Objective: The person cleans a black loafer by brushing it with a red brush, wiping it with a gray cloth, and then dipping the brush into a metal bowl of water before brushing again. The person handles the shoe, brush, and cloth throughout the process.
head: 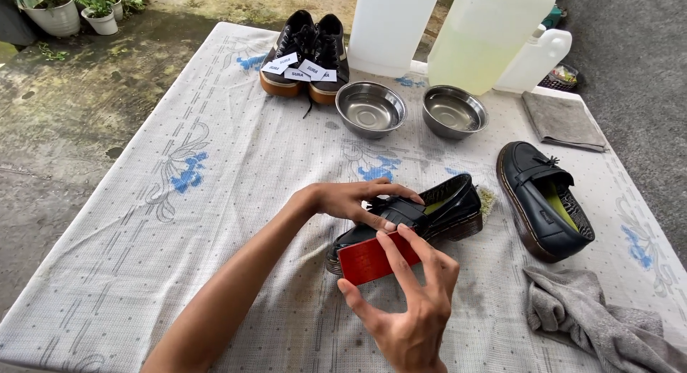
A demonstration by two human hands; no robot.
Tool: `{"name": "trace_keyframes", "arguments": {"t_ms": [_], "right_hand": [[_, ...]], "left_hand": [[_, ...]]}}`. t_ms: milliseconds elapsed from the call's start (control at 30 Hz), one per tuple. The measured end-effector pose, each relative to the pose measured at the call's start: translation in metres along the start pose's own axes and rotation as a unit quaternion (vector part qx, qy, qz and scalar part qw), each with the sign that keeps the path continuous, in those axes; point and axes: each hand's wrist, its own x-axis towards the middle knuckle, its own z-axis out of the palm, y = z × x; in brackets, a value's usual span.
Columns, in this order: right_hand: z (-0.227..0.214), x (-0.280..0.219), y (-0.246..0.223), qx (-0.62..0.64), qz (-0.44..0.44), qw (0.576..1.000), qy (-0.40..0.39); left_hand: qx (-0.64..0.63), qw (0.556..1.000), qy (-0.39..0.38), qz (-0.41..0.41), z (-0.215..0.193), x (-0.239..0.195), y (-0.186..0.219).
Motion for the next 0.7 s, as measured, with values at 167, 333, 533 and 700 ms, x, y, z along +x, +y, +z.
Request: {"name": "trace_keyframes", "arguments": {"t_ms": [167,333,533,700], "right_hand": [[0.003,0.000,0.063,-0.040,0.091,0.995,0.011],[-0.012,0.014,0.089,0.004,0.131,0.991,-0.006],[-0.013,0.017,0.093,0.045,0.008,0.995,-0.084],[-0.011,0.031,0.119,-0.004,0.038,0.999,-0.028]], "left_hand": [[-0.017,1.000,0.001,-0.025,0.000,-0.002,0.000],[-0.038,0.998,0.004,-0.056,-0.003,-0.004,0.002],[-0.043,0.998,0.002,-0.048,-0.001,-0.003,0.006],[-0.035,0.997,0.007,-0.064,-0.001,-0.004,0.008]]}}
